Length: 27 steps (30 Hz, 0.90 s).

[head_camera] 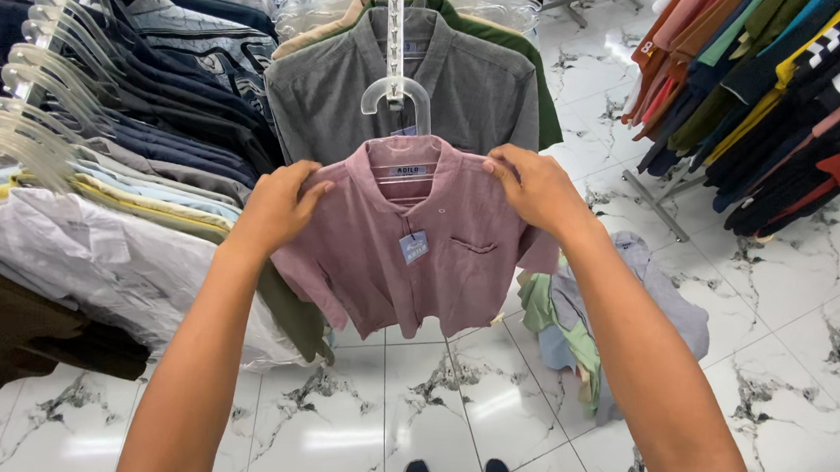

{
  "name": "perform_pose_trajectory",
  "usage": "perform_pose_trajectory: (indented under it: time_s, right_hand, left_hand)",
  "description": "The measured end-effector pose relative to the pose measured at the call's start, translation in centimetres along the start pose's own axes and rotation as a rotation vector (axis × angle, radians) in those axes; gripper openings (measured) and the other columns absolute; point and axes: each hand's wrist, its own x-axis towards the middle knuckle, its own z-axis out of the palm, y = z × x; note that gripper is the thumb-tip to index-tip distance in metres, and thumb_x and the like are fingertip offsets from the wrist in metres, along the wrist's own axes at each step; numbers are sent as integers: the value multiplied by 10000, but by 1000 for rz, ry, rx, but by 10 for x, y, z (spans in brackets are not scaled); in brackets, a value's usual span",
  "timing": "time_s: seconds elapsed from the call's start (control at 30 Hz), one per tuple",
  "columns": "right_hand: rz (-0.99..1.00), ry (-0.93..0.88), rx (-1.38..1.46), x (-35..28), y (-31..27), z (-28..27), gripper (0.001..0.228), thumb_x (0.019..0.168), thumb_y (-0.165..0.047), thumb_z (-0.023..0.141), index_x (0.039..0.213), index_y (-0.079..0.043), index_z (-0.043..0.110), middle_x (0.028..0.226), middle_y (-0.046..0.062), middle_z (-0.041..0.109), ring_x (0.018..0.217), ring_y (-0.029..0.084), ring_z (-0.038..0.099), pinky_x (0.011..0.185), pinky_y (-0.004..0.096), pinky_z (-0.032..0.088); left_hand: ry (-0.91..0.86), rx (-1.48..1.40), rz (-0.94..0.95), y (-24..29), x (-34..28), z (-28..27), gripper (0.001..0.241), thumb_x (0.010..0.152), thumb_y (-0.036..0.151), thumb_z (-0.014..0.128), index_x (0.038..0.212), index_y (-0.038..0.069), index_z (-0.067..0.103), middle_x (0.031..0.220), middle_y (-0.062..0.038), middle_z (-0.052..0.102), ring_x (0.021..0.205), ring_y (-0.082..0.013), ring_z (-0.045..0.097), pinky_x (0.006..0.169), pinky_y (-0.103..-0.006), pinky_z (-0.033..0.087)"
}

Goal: The person selects several shirts from a clothing rack, buttoning up a grey shirt and then a green shirt to check their appearance.

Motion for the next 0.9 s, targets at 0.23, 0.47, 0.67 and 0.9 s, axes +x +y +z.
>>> perform_pose_trajectory:
  time_s: [0.23, 0.47, 0.67, 0.9]
  right_hand:
    - [-140, 102, -42, -8, 6, 7, 258, 1057, -349, 632, 1207, -146, 683, 1119, 91, 753, 1067, 326, 704, 929, 467, 506]
    - [-130, 230, -106, 17, 20, 10, 224, 1067, -384, 654, 1213, -217, 679, 1111, -40, 741, 1051, 218, 702, 917, 382, 473]
    - [-177, 255, -48, 79, 37, -3, 265, 1084, -385, 676, 1214, -156, 702, 1059, 40, 758, 1004, 301, 718, 902, 433, 504]
    - [-148, 229, 16, 157, 60, -9, 251, 1053, -361, 718, 1214, -169, 713, 1030, 132, 751, 1000, 428, 706, 884, 524, 537]
  left_hand:
    - [-16, -23, 21, -2, -2, -12, 307, 1023, 316, 655, 1260, 122, 639, 1073, -113, 726, 1067, -350, 683, 914, -480, 500]
    - [75, 54, 58, -17, 29, -4, 343, 994, 381, 700, 1264, 179, 637, 898, -41, 672, 939, -275, 690, 878, -422, 498]
    - [163, 97, 90, -23, 86, -11, 366, 989, 382, 710, 1279, 176, 624, 876, -67, 656, 912, -309, 691, 867, -443, 494]
    - [208, 117, 114, -43, 156, -2, 356, 974, 326, 723, 1266, 154, 617, 937, -117, 687, 963, -345, 687, 858, -475, 494]
